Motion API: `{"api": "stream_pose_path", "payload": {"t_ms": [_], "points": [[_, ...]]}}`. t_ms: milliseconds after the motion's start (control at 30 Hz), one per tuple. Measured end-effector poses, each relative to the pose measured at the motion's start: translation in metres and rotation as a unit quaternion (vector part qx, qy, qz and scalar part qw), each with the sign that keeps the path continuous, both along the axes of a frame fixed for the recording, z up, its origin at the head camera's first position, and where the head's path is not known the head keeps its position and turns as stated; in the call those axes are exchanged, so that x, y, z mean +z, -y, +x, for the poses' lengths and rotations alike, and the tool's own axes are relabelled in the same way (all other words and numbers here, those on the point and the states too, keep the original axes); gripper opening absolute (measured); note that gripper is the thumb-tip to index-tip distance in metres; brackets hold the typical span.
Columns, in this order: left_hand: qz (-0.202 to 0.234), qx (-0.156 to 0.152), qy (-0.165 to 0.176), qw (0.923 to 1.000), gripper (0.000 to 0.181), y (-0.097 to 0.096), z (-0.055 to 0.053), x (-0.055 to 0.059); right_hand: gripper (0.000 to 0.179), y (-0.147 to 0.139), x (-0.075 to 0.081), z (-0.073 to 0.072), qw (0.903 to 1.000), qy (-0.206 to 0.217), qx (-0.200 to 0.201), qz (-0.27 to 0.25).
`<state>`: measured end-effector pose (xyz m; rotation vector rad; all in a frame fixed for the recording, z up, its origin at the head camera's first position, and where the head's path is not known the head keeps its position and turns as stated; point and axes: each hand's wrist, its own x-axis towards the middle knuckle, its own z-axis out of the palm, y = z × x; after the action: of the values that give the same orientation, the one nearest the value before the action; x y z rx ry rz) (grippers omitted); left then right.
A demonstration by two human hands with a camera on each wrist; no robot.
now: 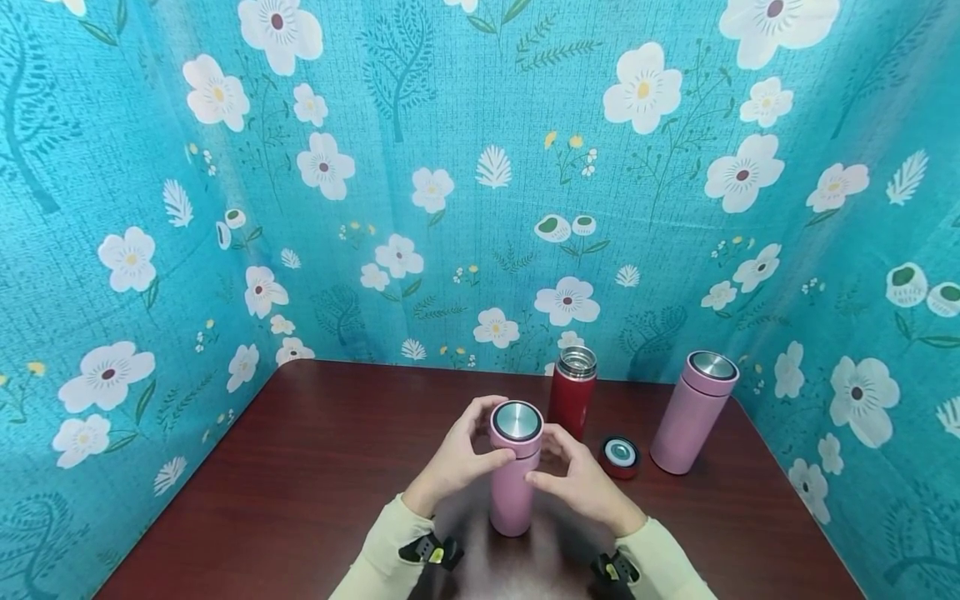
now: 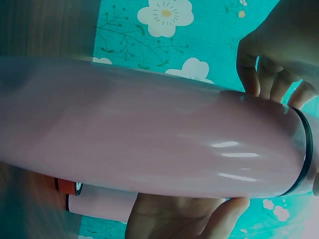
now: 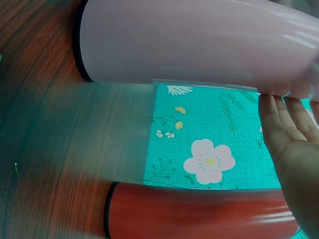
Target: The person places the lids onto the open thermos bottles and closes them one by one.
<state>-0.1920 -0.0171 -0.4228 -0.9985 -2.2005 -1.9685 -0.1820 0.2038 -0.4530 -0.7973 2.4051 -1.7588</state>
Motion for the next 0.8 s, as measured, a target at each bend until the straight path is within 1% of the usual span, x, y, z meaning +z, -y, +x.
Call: {"api": "stream_pose_path", "payload": {"t_ms": [200,367,467,633,700,800], "points": [[-0.005,0.036,0.008,0.9993,0.066,-0.005,0.003,-0.001,0.054,-0.001,-0.001,-0.001,0.9999,-0.010,0.003,-0.001],[-0.002,0.055,-0.002,0.9985,0.067,-0.007,0.003,-0.003,0.053,-0.001,-0.002,-0.002,0.9999,-0.009,0.005,-0.002],[0.001,0.049,-0.003,0.9988,0.066,-0.006,0.003,-0.003,0.054,-0.001,-0.002,-0.001,1.0000,-0.007,0.004,0.000],[0.005,0.018,0.011,0.9998,0.060,-0.002,0.000,-0.003,0.054,-0.002,-0.002,-0.001,1.0000,-0.005,0.002,0.001],[0.005,0.007,0.008,0.9999,0.061,-0.001,0.001,0.000,0.054,-0.002,-0.002,-0.001,1.0000,-0.004,0.003,0.001],[0.004,-0.001,-0.005,1.0000,0.061,0.001,0.009,0.012,0.054,-0.002,-0.002,-0.002,1.0000,-0.005,0.001,0.002]]}}
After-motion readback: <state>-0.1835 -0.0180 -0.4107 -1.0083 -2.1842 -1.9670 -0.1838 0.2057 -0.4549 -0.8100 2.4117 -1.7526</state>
